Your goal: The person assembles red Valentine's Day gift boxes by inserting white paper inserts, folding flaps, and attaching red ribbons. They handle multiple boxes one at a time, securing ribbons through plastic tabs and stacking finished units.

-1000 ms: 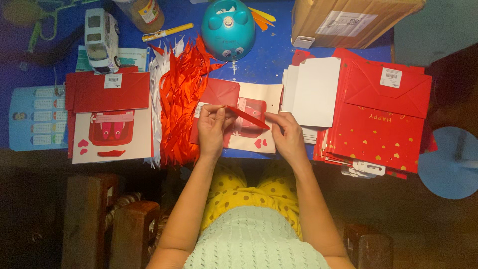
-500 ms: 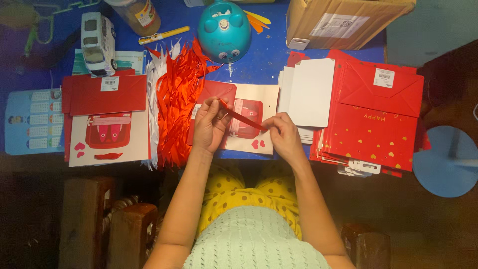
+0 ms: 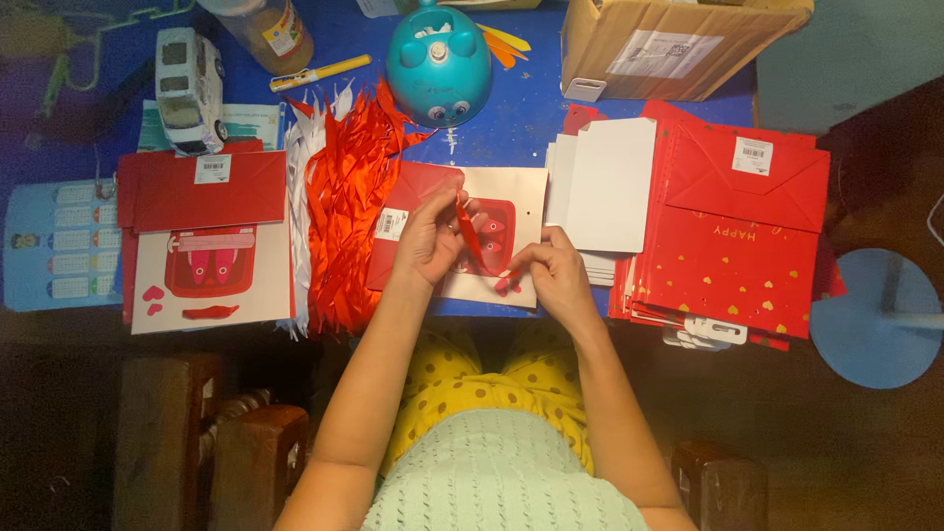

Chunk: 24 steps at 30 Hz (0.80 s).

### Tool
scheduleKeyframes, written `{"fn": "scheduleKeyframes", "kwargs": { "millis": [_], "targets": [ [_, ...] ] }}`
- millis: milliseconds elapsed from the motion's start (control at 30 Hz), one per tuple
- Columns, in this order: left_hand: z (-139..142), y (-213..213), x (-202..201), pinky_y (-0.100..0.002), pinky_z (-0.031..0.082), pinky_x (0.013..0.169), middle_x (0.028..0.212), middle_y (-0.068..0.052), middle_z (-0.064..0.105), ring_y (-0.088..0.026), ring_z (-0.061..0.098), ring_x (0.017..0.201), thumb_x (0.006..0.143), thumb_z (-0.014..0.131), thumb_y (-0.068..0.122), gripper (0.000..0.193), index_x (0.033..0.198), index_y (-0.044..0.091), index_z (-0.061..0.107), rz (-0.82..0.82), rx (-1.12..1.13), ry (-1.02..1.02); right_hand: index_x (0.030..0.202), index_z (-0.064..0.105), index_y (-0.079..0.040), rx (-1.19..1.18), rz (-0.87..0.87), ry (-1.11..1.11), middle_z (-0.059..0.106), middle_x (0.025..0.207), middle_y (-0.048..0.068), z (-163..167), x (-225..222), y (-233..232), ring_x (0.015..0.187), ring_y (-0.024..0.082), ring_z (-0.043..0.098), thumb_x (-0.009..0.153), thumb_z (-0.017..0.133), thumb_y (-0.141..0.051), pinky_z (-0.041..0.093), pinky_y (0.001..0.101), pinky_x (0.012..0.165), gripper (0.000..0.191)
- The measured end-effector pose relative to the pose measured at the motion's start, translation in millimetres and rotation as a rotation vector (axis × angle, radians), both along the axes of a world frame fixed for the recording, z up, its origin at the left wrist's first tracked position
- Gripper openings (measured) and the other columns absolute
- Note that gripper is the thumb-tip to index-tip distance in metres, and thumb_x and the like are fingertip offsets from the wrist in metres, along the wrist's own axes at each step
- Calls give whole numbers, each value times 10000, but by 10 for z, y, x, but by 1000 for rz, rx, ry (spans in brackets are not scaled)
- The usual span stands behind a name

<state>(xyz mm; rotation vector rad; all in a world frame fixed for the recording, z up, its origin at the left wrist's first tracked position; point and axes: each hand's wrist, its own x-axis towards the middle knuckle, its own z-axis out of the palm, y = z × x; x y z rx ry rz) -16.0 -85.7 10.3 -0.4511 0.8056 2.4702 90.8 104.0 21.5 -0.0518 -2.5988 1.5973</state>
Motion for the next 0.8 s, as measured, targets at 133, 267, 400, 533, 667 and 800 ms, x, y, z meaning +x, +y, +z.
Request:
{"fn": "scheduleKeyframes", "kwargs": {
  "millis": [133,267,400,533,667,800],
  "targets": [
    [-13,42,-13,-297,597,732,880,-39,666,-150,662,783,976,687,162,407,1348,0,650,-91,-108,208,1130,641,-31,-47,-112,-115,673,1069,89,22,-5,-48,768,214,671,908,488,64,537,300,724,285],
    [-40,144,31,-248,620,687,848,-18,685,-75,653,734,969,706,150,393,1319,-26,670,-218,-436,339,1434,379,-36,-199,-137,-32,675,1070,128,43,-23,-75,905,152,730,898,522,32,594,282,773,559],
    [-39,252,70,-218,484,535,755,-17,669,-67,626,638,918,747,115,306,1185,-12,670,-292,-645,556,1486,375,-38,-151,-168,-127,707,1093,148,44,-26,-68,880,179,750,896,548,11,581,303,758,618],
    [-29,377,67,-201,512,549,727,-13,678,-55,641,621,893,760,100,214,1034,11,626,-294,-686,625,1506,428,-57,-133,-153,-139,731,1105,143,32,-11,-65,885,189,774,911,546,1,589,305,750,609],
    [-9,447,33,-232,489,518,693,-29,645,-74,619,586,892,753,81,242,1026,21,561,-254,-647,631,1501,453,-67,-135,-160,-129,720,1131,142,30,-23,-60,905,190,777,902,561,-9,601,310,751,611],
    [41,461,38,-239,499,522,684,-27,637,-81,628,574,890,740,82,249,1033,28,542,-210,-769,676,1498,471,-76,-75,-160,-143,725,1093,151,-6,-29,-47,892,209,783,903,573,-19,600,319,759,607]
  ]
}}
